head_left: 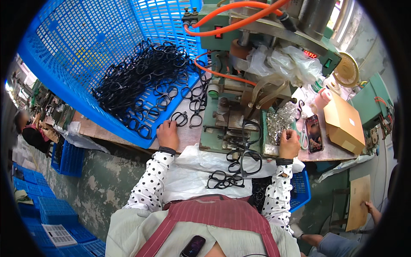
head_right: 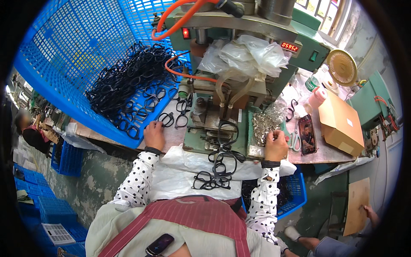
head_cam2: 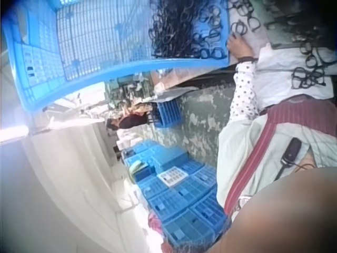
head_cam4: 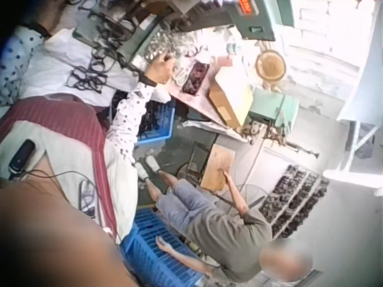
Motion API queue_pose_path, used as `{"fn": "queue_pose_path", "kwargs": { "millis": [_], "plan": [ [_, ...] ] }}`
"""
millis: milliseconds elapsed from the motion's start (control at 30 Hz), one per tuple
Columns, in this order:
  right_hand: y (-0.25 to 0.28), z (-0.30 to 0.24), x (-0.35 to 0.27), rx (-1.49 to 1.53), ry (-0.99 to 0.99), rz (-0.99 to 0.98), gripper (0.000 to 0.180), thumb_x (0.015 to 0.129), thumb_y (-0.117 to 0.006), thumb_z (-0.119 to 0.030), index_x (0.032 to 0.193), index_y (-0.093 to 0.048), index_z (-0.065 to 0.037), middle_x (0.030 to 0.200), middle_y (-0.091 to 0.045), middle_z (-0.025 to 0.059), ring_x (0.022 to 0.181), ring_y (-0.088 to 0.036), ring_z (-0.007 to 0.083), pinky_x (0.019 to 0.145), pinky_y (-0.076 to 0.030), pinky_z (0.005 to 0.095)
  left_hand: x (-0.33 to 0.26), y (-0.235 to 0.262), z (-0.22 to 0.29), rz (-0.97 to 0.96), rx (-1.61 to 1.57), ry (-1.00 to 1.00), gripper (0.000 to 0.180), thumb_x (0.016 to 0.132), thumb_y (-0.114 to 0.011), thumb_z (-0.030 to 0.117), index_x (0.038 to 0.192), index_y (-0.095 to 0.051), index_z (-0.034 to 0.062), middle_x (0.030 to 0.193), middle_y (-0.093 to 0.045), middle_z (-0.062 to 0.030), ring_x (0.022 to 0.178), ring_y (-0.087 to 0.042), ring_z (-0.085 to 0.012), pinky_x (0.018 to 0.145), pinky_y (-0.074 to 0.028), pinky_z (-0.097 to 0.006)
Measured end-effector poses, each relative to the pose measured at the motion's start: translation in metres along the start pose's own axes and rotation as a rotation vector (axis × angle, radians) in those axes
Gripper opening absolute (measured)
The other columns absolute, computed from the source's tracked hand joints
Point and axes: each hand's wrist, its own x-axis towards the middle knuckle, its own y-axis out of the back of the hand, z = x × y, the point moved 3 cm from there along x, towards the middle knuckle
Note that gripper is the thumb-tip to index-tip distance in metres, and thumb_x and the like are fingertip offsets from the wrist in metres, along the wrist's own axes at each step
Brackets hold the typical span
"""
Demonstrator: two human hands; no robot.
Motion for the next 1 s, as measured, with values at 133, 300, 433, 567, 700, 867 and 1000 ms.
{"fn": "queue_pose_path", "kwargs": {
  "millis": [133,300,433,567,700,867,1000],
  "plan": [
    [0.007,-0.018,0.003,0.123,0.002,-0.039,0.010,0.078,-0.069,-0.011,0.086,-0.064,-0.007,0.076,-0.066,0.0081,0.070,-0.062,0.0284,0.065,-0.049,0.0392,0.013,0.014,0.017,0.111,-0.204,-0.109,0.015,0.081,-0.065,0.011,0.095,-0.062,0.0102,0.100,-0.060,-0.0067,0.091,-0.057,-0.0272,0.075,-0.038,-0.041],
    [0.012,-0.014,0.017,-0.043,0.265,0.071,0.011,0.082,-0.067,-0.010,0.092,-0.070,-0.010,0.083,-0.067,0.0088,0.082,-0.057,0.0294,0.076,-0.045,0.0390,0.033,0.045,0.001,0.264,-0.419,0.214,0.019,0.091,-0.058,0.018,0.103,-0.061,0.0041,0.097,-0.066,-0.0122,0.085,-0.060,-0.0302,0.077,-0.040,-0.039],
    [-0.002,0.010,0.015,-0.030,0.190,-0.021,0.008,0.083,-0.067,-0.016,0.090,-0.071,-0.013,0.083,-0.068,0.0082,0.080,-0.057,0.0296,0.074,-0.044,0.0401,0.097,0.044,-0.050,0.576,0.002,0.434,0.029,0.095,-0.050,0.029,0.109,-0.067,0.0099,0.126,-0.060,-0.0103,0.115,-0.051,-0.0304,0.094,-0.035,-0.048],
    [0.001,0.000,0.016,-0.004,0.207,-0.058,0.009,0.083,-0.067,-0.015,0.091,-0.071,-0.012,0.083,-0.067,0.0093,0.081,-0.057,0.0301,0.076,-0.044,0.0401,0.155,0.057,-0.101,0.532,0.026,1.057,0.032,0.093,-0.048,0.041,0.116,-0.067,0.0281,0.156,-0.027,-0.0082,0.134,-0.031,-0.0391,0.099,-0.029,-0.064],
    [0.005,-0.002,0.016,0.027,0.167,-0.066,0.008,0.083,-0.067,-0.013,0.089,-0.071,-0.009,0.083,-0.067,0.0100,0.082,-0.057,0.0292,0.077,-0.044,0.0392,0.171,0.045,-0.144,0.414,-0.083,1.264,0.042,0.091,-0.042,0.040,0.131,-0.056,0.0412,0.159,-0.014,-0.0113,0.137,-0.021,-0.0512,0.098,-0.031,-0.072],
    [0.002,-0.003,0.014,0.043,0.141,-0.066,0.007,0.080,-0.068,-0.009,0.087,-0.069,-0.008,0.082,-0.066,0.0094,0.082,-0.057,0.0282,0.076,-0.045,0.0388,0.182,0.024,-0.219,0.219,-0.025,1.059,0.041,0.092,-0.037,0.039,0.124,-0.060,0.0259,0.127,-0.057,-0.0088,0.121,-0.049,-0.0397,0.098,-0.036,-0.063],
    [0.004,-0.003,0.012,0.012,0.197,-0.020,0.008,0.081,-0.069,-0.013,0.088,-0.070,-0.010,0.078,-0.065,0.0088,0.075,-0.056,0.0273,0.070,-0.043,0.0391,0.196,0.003,-0.185,0.151,0.002,0.850,0.035,0.091,-0.041,0.037,0.102,-0.066,0.0151,0.116,-0.063,-0.0048,0.104,-0.061,-0.0309,0.093,-0.040,-0.060]
  ]
}}
